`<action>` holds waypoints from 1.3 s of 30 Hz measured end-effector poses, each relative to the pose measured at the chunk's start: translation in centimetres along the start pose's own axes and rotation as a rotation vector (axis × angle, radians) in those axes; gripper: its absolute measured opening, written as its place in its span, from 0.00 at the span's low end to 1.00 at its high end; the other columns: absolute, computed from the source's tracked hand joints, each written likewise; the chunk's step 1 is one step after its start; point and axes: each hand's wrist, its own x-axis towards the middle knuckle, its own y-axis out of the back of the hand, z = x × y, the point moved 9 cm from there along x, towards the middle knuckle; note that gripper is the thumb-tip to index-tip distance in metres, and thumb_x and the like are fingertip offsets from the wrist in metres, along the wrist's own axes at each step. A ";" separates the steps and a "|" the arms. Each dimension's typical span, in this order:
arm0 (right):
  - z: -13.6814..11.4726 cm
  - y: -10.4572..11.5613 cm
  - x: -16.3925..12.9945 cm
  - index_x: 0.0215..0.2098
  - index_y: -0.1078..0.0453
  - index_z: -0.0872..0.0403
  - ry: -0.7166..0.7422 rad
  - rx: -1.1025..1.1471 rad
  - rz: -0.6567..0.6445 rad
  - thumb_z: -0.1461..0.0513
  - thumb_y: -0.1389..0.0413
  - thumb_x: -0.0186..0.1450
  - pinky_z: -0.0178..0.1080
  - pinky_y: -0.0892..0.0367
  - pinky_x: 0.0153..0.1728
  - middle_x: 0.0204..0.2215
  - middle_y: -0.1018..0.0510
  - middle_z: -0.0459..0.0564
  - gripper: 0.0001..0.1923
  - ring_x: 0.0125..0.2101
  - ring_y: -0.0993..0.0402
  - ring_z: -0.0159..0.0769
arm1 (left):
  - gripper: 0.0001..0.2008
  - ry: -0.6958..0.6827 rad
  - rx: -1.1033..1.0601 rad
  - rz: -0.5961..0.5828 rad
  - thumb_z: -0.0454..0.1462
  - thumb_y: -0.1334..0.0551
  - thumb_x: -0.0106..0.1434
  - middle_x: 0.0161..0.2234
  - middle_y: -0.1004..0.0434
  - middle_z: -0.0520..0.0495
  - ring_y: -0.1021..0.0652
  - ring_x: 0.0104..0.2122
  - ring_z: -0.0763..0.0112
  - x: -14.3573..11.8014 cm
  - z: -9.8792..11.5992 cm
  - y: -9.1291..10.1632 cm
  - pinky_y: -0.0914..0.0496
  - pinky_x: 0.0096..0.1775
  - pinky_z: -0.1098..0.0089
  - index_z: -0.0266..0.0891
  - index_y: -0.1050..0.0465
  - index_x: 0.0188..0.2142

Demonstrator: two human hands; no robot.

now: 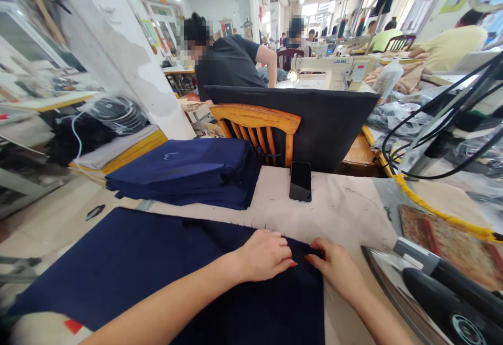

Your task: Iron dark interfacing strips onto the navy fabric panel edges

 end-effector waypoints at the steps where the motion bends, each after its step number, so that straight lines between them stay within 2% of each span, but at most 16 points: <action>1: 0.0 -0.2 0.1 0.30 0.32 0.50 0.006 0.002 -0.011 0.52 0.48 0.58 0.37 0.38 0.30 0.24 0.25 0.44 0.11 0.28 0.30 0.37 | 0.17 -0.030 0.002 0.011 0.45 0.45 0.67 0.28 0.30 0.50 0.28 0.32 0.67 0.0 0.3 0.3 0.35 0.30 0.69 0.38 0.28 0.28; 3: 0.1 -0.5 0.2 0.29 0.33 0.50 0.021 0.011 -0.033 0.52 0.50 0.58 0.37 0.39 0.30 0.24 0.26 0.44 0.11 0.28 0.31 0.37 | 0.15 -0.060 -0.001 0.078 0.44 0.44 0.67 0.32 0.29 0.48 0.28 0.36 0.66 0.1 0.5 1.1 0.34 0.34 0.68 0.38 0.27 0.31; 6: 0.1 -0.8 0.2 0.29 0.34 0.50 0.030 0.017 -0.049 0.52 0.50 0.59 0.38 0.40 0.31 0.25 0.27 0.44 0.11 0.28 0.31 0.37 | 0.13 -0.019 -0.017 0.130 0.46 0.42 0.66 0.36 0.27 0.48 0.27 0.38 0.66 0.2 0.1 1.6 0.33 0.38 0.66 0.39 0.27 0.38; 10: 0.1 -0.8 0.2 0.29 0.34 0.50 0.032 0.019 -0.050 0.53 0.51 0.60 0.38 0.39 0.31 0.27 0.26 0.45 0.11 0.29 0.31 0.37 | 0.17 -0.048 -0.016 0.034 0.49 0.44 0.66 0.29 0.27 0.50 0.26 0.32 0.67 0.0 0.6 0.5 0.34 0.35 0.67 0.39 0.26 0.31; 14: 0.2 -0.7 0.1 0.30 0.34 0.51 0.032 0.020 -0.037 0.52 0.51 0.60 0.39 0.39 0.33 0.29 0.25 0.46 0.11 0.31 0.30 0.38 | 0.16 -0.100 -0.029 -0.047 0.46 0.45 0.67 0.27 0.28 0.52 0.27 0.28 0.70 -1.2 1.1 -0.3 0.39 0.25 0.71 0.39 0.26 0.29; 19: 0.2 -0.7 0.1 0.31 0.34 0.50 0.031 0.015 -0.032 0.52 0.52 0.61 0.39 0.39 0.33 0.28 0.25 0.45 0.11 0.30 0.30 0.38 | 0.12 0.014 -0.060 0.058 0.43 0.45 0.68 0.33 0.28 0.52 0.27 0.33 0.71 -1.0 -0.9 0.6 0.38 0.28 0.72 0.40 0.28 0.34; 21: 0.0 -0.7 0.1 0.31 0.35 0.50 0.030 0.009 -0.031 0.52 0.52 0.61 0.39 0.39 0.34 0.28 0.25 0.45 0.12 0.31 0.30 0.39 | 0.09 0.052 -0.069 0.009 0.43 0.41 0.66 0.33 0.29 0.53 0.27 0.34 0.70 -0.3 -1.5 0.0 0.39 0.26 0.72 0.42 0.28 0.34; 25: -0.1 -0.7 0.0 0.30 0.35 0.50 0.021 -0.004 -0.028 0.52 0.53 0.62 0.40 0.38 0.34 0.28 0.25 0.46 0.12 0.31 0.30 0.39 | 0.11 0.061 -0.097 -0.094 0.47 0.36 0.60 0.32 0.28 0.55 0.26 0.33 0.69 0.3 -1.6 -1.0 0.44 0.23 0.72 0.43 0.28 0.34; 28: 0.0 -0.6 -0.2 0.31 0.36 0.50 0.020 -0.007 -0.021 0.52 0.53 0.62 0.41 0.38 0.34 0.29 0.25 0.46 0.12 0.31 0.29 0.40 | 0.08 -0.072 -0.089 -0.051 0.44 0.38 0.64 0.30 0.28 0.55 0.28 0.32 0.70 -0.9 0.1 0.3 0.42 0.26 0.70 0.43 0.28 0.34; 32: -0.1 -0.5 -0.5 0.33 0.35 0.51 0.032 0.005 -0.023 0.50 0.54 0.63 0.42 0.37 0.36 0.32 0.24 0.48 0.15 0.32 0.29 0.40 | 0.08 -0.290 -0.082 0.002 0.41 0.44 0.68 0.32 0.27 0.54 0.30 0.33 0.71 -5.0 3.5 3.5 0.40 0.35 0.67 0.42 0.29 0.34; 36: -1.5 -0.8 -1.7 0.43 0.31 0.51 0.085 0.013 -0.079 0.52 0.50 0.61 0.42 0.35 0.40 0.40 0.23 0.50 0.16 0.37 0.27 0.41 | 0.05 -0.305 -0.114 -0.010 0.35 0.45 0.68 0.37 0.25 0.55 0.30 0.34 0.74 -7.8 4.6 5.2 0.40 0.37 0.68 0.42 0.31 0.38; 39: -3.1 -1.3 -3.4 0.46 0.29 0.48 0.161 -0.054 -0.137 0.61 0.51 0.59 0.41 0.35 0.45 0.44 0.25 0.49 0.18 0.44 0.29 0.41 | 0.06 -0.262 -0.140 0.031 0.34 0.45 0.68 0.39 0.25 0.55 0.30 0.34 0.74 -7.4 3.9 5.4 0.39 0.37 0.69 0.42 0.30 0.38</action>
